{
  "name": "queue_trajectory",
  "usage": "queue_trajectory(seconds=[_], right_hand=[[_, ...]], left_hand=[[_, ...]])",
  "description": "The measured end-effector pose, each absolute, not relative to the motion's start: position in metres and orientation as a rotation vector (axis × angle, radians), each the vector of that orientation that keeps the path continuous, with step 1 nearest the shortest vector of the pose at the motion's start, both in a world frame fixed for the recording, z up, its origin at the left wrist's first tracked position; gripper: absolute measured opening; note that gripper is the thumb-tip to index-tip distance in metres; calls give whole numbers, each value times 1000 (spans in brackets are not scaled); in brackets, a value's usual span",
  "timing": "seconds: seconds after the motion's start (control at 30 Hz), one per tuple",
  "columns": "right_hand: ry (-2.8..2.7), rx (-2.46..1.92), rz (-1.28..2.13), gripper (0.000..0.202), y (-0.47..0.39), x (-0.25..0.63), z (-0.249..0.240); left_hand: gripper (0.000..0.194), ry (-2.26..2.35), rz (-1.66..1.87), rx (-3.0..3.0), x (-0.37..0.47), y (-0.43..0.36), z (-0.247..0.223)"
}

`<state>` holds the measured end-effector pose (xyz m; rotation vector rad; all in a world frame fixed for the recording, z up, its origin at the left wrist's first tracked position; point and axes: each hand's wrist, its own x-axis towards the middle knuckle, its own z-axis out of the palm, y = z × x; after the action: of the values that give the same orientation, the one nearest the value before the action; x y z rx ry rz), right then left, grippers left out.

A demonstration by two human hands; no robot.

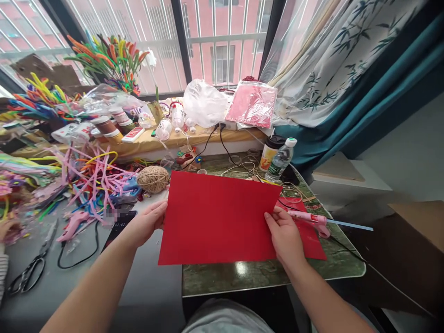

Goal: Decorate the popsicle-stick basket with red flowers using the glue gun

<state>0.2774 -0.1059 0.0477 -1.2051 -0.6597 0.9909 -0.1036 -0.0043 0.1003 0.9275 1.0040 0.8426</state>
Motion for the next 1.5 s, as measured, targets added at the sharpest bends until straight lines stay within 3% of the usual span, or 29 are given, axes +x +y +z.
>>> queue_trajectory(seconds=[0.27,0.4,0.5,0.7,0.87,1.03,1.17,1.27,1.37,1.5], right_hand=[[-739,-1187,620,33,-84,273,90],[-831,-1021,737,35,-81,253,108],[-863,-1029,775,32,-81,239,114],[-925,-984,822,32,-83,218,111],[-1023,-875,911,48,-70,186,105],[-1352,-694,893,59,-57,152,119],[-1535,-764,766,47,-52,157,117],[-1434,-939,583,55,-37,169,96],[-1349,-989,830,74,-11,174,70],[-1318,-1070,1108,57,27,172,51]], left_hand=[[42,1036,1127,1206,-83,-2,110],[21,1081,1513,1357,-69,-4,110],[18,1133,1642,1341,-68,-8,109],[33,1152,1558,1262,-74,-22,101],[45,1034,1573,1177,-52,-30,100],[74,883,1438,1462,-19,-20,115],[46,1017,1507,1414,-21,7,104],[47,942,1484,1136,-31,30,80],[54,859,1376,1009,-34,45,58],[56,836,1231,1060,-29,56,37]])
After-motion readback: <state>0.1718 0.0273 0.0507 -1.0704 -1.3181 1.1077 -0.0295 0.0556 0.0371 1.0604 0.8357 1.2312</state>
